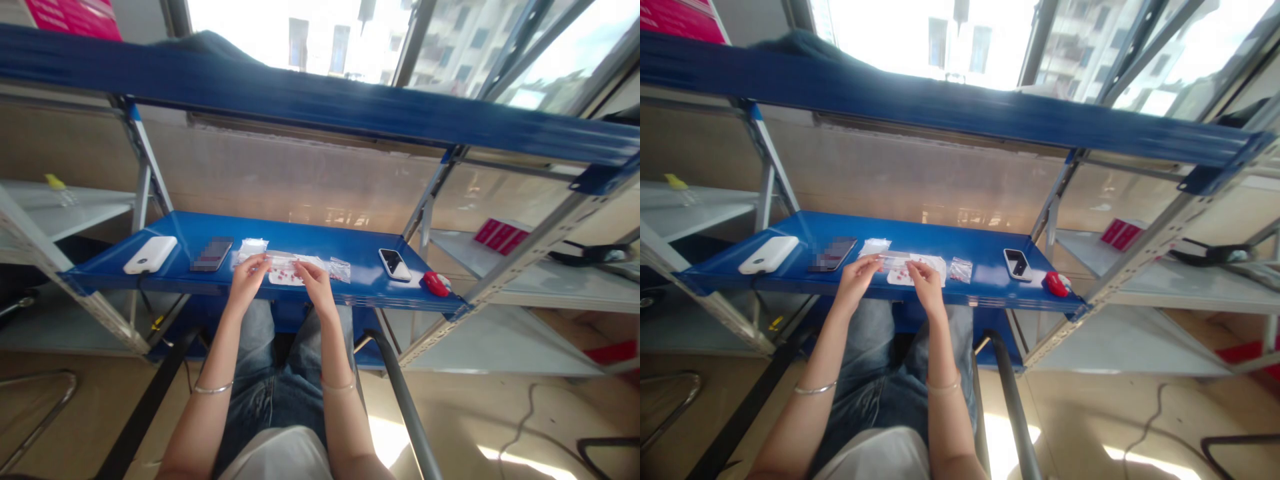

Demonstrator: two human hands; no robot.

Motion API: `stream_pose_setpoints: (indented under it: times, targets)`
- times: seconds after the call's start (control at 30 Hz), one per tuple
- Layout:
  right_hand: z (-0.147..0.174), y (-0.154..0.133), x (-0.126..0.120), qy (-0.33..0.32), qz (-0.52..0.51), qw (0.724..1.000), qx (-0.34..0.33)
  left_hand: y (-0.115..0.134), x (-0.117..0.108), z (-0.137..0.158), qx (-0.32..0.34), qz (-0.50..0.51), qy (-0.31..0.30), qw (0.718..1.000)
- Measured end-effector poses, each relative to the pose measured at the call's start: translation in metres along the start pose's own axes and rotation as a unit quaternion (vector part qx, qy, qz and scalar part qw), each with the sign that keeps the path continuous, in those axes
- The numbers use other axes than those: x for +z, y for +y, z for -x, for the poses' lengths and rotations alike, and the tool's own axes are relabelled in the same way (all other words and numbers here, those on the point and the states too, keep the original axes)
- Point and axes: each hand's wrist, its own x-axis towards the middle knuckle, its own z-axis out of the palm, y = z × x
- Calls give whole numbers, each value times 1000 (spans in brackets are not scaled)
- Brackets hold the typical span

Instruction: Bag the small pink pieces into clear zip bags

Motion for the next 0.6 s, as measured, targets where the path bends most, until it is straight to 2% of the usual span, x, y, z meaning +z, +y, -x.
stream_pose_setpoints:
  times: [0.27,0.43,0.5,0.6]
  targets:
    - [-31,25,35,-12,-13,1000,-1,-21,-18,-22,-54,-9,25,998]
    - [-65,22,66,-21,145,987,-59,-28,-33,-53,0,-87,48,995]
    - [-74,20,76,-45,231,970,-60,-36,-39,-64,4,-155,45,987]
    - [-77,22,89,-98,342,933,-51,-53,-43,-74,-20,-293,58,954]
